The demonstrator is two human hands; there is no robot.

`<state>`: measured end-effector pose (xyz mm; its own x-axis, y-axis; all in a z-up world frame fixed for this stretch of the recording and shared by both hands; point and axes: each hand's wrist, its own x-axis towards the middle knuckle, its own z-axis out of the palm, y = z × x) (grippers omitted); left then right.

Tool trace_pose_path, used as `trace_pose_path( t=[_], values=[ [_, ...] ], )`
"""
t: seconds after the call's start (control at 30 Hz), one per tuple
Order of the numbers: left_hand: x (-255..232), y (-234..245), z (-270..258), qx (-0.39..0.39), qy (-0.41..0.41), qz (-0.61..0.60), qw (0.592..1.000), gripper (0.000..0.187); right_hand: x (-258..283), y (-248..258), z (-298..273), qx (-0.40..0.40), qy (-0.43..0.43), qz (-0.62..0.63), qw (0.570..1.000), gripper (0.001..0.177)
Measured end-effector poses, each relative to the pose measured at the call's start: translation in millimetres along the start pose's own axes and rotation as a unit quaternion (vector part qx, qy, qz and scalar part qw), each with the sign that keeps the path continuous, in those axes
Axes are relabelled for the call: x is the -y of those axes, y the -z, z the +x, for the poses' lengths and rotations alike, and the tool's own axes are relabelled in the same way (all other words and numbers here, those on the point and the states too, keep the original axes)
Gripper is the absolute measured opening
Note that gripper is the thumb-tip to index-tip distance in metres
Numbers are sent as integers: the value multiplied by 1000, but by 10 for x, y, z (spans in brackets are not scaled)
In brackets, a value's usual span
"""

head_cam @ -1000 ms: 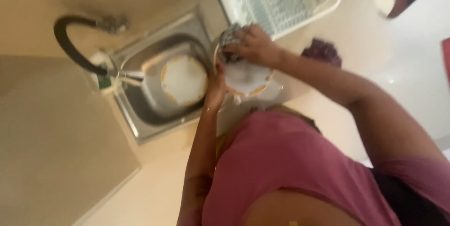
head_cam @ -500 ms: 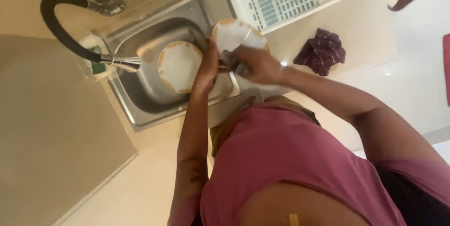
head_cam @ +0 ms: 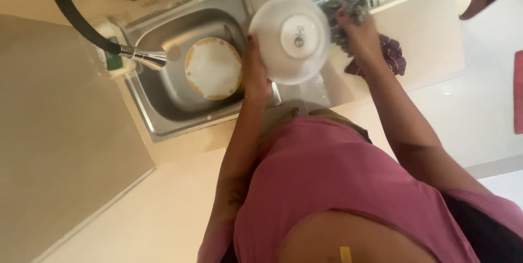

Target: The person is washing various dishes including bowls and plates in a small sink using a sponge.

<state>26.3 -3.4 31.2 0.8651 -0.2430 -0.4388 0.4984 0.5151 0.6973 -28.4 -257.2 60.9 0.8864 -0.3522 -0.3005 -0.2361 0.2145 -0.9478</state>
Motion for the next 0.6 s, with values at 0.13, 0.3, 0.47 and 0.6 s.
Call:
trace_pose_path(
  t=[0.13,0.3,0.47,0.6],
  values=[
    [230,-24,-33,-80,-55,247,964,51,51,-349,-397,-5,89,-56,994,38],
    [162,-185,-250,-53,-136,415,898,59,498,-956,-297,-73,510,-462,722,27],
    [420,135,3,-54,-170,463,868,53,-175,-1093,93,37,364,-468,805,25],
    [769,581,234,-94,-328,612,714,45,516,-1359,-243,48,486,-438,755,41]
  ],
)
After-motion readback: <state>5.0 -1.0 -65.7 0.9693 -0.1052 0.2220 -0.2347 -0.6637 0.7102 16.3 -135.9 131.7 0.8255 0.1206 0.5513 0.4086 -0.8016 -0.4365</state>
